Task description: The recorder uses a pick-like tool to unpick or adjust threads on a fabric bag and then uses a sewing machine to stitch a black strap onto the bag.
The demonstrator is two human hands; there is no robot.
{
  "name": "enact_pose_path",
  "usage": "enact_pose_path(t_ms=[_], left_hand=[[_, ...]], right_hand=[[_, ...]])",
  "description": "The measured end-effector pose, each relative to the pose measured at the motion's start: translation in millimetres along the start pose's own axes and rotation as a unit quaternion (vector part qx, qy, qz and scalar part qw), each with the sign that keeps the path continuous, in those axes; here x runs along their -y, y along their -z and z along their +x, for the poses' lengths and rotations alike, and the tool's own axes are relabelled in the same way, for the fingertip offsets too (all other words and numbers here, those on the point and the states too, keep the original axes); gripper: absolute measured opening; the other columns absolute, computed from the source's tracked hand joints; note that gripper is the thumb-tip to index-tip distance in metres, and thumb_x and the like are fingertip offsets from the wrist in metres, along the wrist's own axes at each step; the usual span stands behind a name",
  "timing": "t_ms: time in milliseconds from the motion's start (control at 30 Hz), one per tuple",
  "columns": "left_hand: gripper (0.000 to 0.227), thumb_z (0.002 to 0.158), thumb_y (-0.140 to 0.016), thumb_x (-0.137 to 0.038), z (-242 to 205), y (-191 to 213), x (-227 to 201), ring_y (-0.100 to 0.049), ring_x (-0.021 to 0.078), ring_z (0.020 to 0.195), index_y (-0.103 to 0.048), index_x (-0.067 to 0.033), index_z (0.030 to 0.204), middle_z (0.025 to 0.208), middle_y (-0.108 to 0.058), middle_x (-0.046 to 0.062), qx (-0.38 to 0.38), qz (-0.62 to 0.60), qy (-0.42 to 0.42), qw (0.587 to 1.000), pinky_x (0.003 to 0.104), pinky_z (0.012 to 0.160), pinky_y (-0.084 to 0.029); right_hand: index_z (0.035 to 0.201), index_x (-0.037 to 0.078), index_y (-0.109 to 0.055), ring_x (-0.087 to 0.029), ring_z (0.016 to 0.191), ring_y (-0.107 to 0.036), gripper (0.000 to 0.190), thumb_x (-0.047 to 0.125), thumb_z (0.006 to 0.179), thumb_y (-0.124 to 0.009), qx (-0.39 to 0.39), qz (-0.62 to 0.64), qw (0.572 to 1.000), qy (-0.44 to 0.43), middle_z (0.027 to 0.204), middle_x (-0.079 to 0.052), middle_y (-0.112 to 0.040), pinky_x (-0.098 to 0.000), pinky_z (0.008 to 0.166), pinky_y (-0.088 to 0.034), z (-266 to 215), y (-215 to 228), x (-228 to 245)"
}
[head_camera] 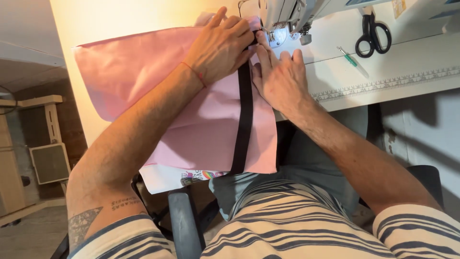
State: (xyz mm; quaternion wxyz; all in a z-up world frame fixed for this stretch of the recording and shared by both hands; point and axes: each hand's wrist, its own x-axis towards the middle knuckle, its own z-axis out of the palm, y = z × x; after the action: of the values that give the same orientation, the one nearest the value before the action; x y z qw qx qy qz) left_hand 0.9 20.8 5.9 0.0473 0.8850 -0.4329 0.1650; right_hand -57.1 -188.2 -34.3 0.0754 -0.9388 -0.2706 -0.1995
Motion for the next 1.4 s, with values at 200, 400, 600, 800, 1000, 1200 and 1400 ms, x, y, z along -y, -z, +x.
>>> enact_pose_path(t_ms=[200,400,600,800,1000,1200,1400], left_hand=[[0.019,0.092,-0.072,-0.022,8,-6,8,-0.059,0.0248,0.106,-0.070,-0.0099,0.107,0.106,-0.062,0.004,-0.015,-0.018,0.014,1.000,0.042,0.100,-0.046],[0.019,0.101,-0.067,-0.027,1,-15,-1,-0.057,0.0239,0.107,-0.070,-0.0082,0.099,0.105,-0.061,0.005,-0.005,0.053,0.003,0.999,0.038,0.098,-0.046],[0.016,0.097,-0.066,-0.025,1,-17,-14,-0.053,0.0285,0.112,-0.070,-0.0096,0.098,0.110,-0.061,0.011,-0.008,0.162,0.001,0.987,0.043,0.107,-0.042],[0.024,0.097,-0.067,-0.023,-4,-14,-16,-0.051,0.0320,0.121,-0.069,-0.0024,0.108,0.117,-0.059,0.012,0.010,0.064,0.042,0.997,0.047,0.117,-0.037],[0.044,0.099,-0.069,-0.030,-11,-8,-19,-0.045,0.0361,0.136,-0.066,0.0051,0.125,0.132,-0.052,0.016,-0.065,0.017,0.076,0.995,0.052,0.119,-0.032],[0.043,0.095,-0.072,-0.024,-13,-7,-20,-0.044,0.0364,0.139,-0.064,0.0074,0.124,0.134,-0.052,0.016,-0.062,-0.067,0.062,0.994,0.050,0.124,-0.033],[0.051,0.092,-0.076,-0.027,-12,-6,-37,-0.045,0.0369,0.134,-0.063,0.0103,0.126,0.131,-0.053,0.019,-0.039,-0.081,0.057,0.994,0.052,0.124,-0.031]], right_hand=[[0.134,0.002,-0.058,-0.029,0.080,-0.056,0.043,0.025,0.099,-0.067,0.001,-0.001,1.000,-0.003,0.158,-0.009,-0.054,-0.0443,0.082,-0.041,-3,0,2],[0.136,-0.002,-0.057,-0.029,0.082,-0.055,0.044,0.024,0.101,-0.066,-0.004,0.002,1.000,0.000,0.161,-0.010,-0.051,-0.0440,0.082,-0.040,-2,-1,1],[0.140,-0.002,-0.054,-0.029,0.088,-0.053,0.046,0.026,0.106,-0.067,-0.012,0.035,0.999,-0.002,0.164,-0.009,-0.049,-0.0432,0.086,-0.039,-6,-2,0],[0.139,-0.001,-0.054,-0.028,0.089,-0.053,0.050,0.026,0.100,-0.067,0.009,0.036,0.999,-0.004,0.163,-0.008,-0.049,-0.0429,0.087,-0.039,-4,0,0],[0.139,-0.001,-0.055,-0.028,0.089,-0.053,0.049,0.030,0.103,-0.067,0.012,0.009,1.000,-0.004,0.164,-0.006,-0.048,-0.0426,0.088,-0.039,-7,-2,0],[0.138,-0.001,-0.057,-0.028,0.090,-0.053,0.050,0.031,0.102,-0.068,0.014,-0.011,1.000,0.001,0.164,-0.006,-0.048,-0.0420,0.087,-0.039,-14,1,1],[0.137,-0.002,-0.058,-0.030,0.093,-0.053,0.051,0.032,0.101,-0.068,0.031,-0.007,0.999,0.002,0.165,-0.006,-0.047,-0.0426,0.090,-0.040,-26,14,0]])
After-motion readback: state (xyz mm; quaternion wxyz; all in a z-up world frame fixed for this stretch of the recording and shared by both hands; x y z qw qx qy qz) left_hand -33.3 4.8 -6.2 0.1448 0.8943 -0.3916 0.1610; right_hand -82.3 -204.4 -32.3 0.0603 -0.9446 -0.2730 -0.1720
